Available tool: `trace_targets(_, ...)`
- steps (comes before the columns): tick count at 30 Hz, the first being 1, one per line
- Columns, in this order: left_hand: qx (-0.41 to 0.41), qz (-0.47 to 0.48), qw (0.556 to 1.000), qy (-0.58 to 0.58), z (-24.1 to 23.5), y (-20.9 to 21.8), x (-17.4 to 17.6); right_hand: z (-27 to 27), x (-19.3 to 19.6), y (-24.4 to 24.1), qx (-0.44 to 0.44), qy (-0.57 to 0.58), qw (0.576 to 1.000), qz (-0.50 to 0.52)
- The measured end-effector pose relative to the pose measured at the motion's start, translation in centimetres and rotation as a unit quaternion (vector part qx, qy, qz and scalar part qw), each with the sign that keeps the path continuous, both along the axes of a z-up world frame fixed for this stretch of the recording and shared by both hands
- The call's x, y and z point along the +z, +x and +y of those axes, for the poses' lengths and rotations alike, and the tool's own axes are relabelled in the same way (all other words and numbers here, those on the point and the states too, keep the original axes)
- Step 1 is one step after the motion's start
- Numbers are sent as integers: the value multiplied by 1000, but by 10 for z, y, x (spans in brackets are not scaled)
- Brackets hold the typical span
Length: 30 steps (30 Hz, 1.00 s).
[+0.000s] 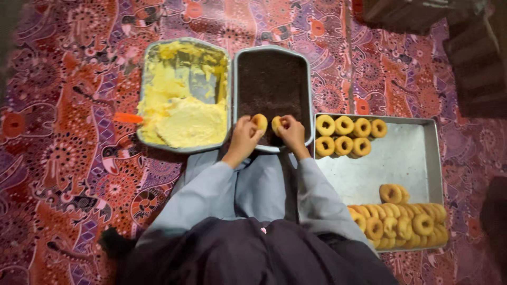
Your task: The person sits on a patterned floor mat and repeatedly picks up plain donuts from a metal tray. They dip each donut into a yellow paste, then roll it in a dark granular topping before placing it on a second tray. The process continues with multiple donuts throughout the clip.
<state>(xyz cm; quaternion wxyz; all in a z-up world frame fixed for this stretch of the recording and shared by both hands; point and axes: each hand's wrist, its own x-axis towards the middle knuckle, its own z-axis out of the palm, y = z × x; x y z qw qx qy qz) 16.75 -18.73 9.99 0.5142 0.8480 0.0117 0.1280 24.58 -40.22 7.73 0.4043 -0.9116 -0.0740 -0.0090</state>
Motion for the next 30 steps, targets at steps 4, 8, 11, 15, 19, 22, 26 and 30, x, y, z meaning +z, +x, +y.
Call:
trace_targets(4,-123,-131,956,233,-12,44,-11,-20,2,2,-160,457,843,235)
trace_targets(8,-86,-6,974,209,-25,55,-43,-33,29,-10,-190,585,709,346)
trace_targets(11,24,73,988,-133,-39,51,-68,-22,48,-22,-115,606,746,252)
trace_targets(15,14,166,741,-651,-52,36,-88,15,73,-41,-13,204,977,-62)
trace_targets(19,3,194,675,-712,-52,27,-80,39,98,-50,17,98,984,-148)
trace_targets(22,-18,172,656,-734,-50,28,-58,43,102,-42,-82,266,959,46)
trace_targets(26,-73,294,743,-597,-47,28,-30,6,72,-48,-113,613,727,288)
trace_targets(30,-3,296,895,-335,-45,27,-14,-77,24,-90,-201,657,699,198)
